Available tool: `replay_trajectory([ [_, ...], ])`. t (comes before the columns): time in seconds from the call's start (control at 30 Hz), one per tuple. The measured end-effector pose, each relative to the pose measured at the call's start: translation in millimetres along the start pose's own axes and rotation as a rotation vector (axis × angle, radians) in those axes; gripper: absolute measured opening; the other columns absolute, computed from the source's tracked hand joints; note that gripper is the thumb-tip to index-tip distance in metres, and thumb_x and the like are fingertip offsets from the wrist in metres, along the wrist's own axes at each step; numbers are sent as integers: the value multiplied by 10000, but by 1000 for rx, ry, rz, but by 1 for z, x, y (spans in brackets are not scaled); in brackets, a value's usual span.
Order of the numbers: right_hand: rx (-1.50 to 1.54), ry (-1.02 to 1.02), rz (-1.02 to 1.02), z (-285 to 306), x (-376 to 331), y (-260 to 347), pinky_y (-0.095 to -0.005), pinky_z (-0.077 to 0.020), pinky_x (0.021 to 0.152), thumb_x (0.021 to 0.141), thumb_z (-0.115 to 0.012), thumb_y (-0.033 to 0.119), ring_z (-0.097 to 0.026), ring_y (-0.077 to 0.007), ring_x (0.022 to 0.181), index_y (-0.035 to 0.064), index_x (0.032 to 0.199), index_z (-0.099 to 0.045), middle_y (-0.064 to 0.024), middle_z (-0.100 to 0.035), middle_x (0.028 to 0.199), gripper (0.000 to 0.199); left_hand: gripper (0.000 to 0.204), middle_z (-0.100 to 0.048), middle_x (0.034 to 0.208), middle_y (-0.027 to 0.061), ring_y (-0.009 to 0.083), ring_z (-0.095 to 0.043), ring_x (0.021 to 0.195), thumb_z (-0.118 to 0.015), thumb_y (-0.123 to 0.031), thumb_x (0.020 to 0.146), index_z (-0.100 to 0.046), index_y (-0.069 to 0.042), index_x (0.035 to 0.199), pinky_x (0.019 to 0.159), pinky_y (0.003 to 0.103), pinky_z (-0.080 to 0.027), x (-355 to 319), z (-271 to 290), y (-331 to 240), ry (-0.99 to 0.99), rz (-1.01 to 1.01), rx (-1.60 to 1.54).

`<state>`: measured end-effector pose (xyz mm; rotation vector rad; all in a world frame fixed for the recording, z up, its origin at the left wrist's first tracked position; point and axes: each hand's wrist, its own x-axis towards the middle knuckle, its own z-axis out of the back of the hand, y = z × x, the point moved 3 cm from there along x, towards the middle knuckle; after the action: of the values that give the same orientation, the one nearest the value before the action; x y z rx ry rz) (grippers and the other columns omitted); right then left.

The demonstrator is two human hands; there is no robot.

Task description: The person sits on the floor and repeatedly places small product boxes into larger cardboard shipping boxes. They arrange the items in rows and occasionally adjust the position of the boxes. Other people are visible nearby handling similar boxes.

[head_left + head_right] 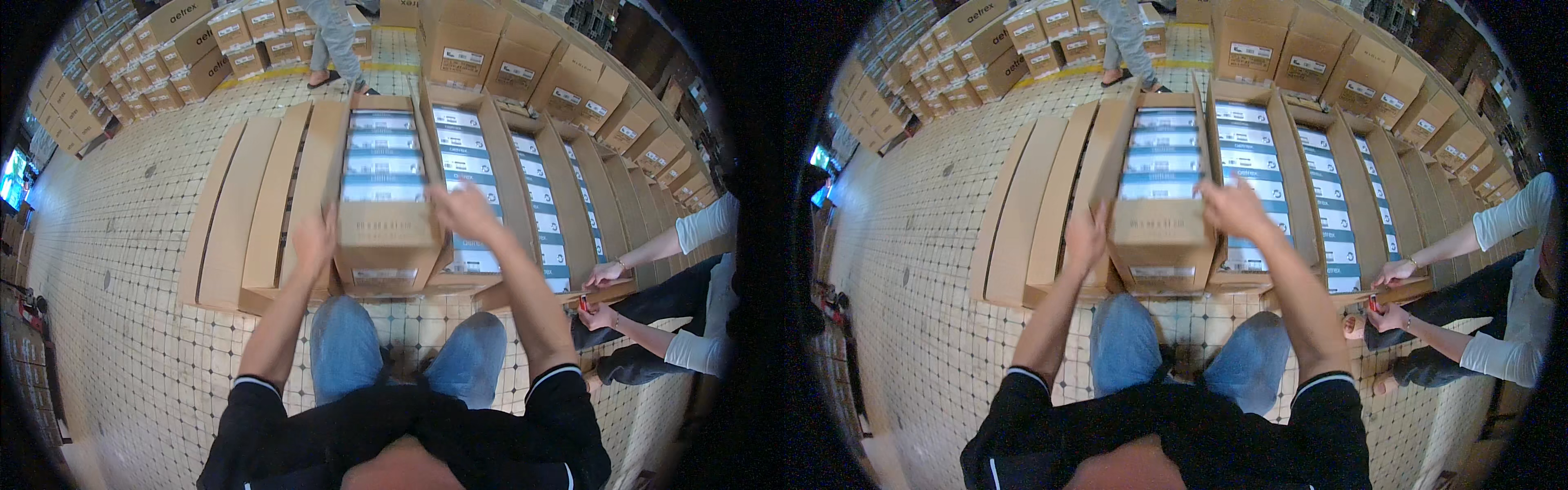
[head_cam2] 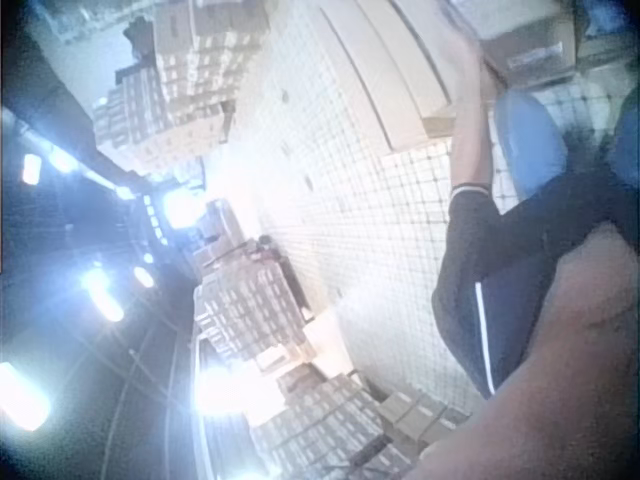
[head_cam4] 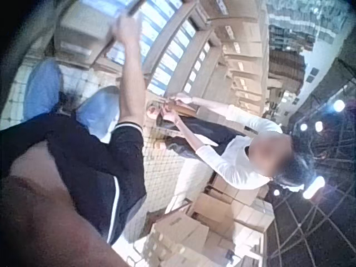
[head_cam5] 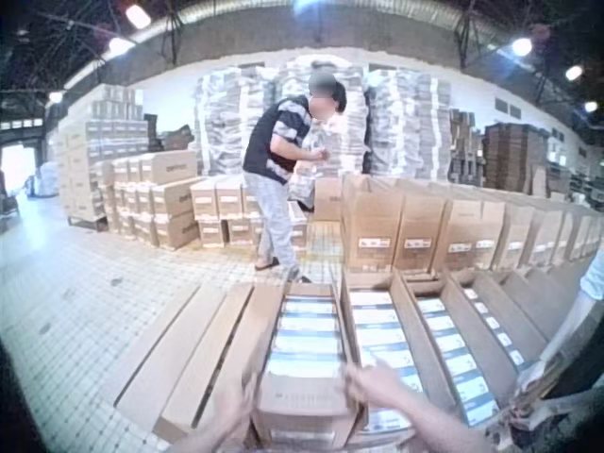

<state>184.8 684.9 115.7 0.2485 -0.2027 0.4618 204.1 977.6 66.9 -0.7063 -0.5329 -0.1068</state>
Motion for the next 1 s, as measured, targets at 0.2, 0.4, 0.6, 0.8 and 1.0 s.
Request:
replay_trajectory([
  [0.2, -32, -478, -153, 68, 80, -39, -502, -450, 837, 919, -527, 185, -643, -379, 883, 137, 1178, -537, -168, -692, 879, 264, 555, -665, 782, 271, 431, -666, 771, -482, -496, 946, -709, -1, 842, 692, 511, -520, 140, 0, -50, 19, -52, 236],
  [0.4, -108, -317, -211, 87, 123, -54, -522, -453, 846, 935, -479, 230, -633, -390, 963, 156, 1205, -500, -181, -688, 978, 280, 523, -685, 837, 249, 422, -674, 814, -501, -494, 933, -722, -21, 886, 729, 509, -527, 188, -3, -59, 102, 26, 297],
  [0.6, -128, -306, -233, 89, 126, -60, -522, -460, 853, 941, -471, 254, -636, -384, 977, 172, 1204, -502, -171, -691, 994, 277, 511, -693, 876, 233, 400, -676, 852, -509, -507, 921, -723, -42, 924, 757, 495, -528, 191, -2, -57, 135, 47, 259],
  [0.8, -70, -278, -239, 90, 126, -63, -514, -450, 885, 936, -482, 270, -609, -416, 1015, 172, 1246, -481, -199, -667, 1039, 325, 512, -696, 873, 223, 398, -674, 850, -507, -511, 921, -721, -46, 920, 757, 493, -524, 189, -3, -62, 129, 66, 256],
  [1.0, -78, -276, -241, 90, 124, -64, -510, -455, 879, 937, -489, 254, -605, -419, 1015, 166, 1245, -481, -200, -661, 1056, 321, 511, -692, 872, 232, 406, -670, 854, -520, -491, 921, -718, -21, 898, 768, 492, -521, 189, -3, -61, 125, 41, 266],
])
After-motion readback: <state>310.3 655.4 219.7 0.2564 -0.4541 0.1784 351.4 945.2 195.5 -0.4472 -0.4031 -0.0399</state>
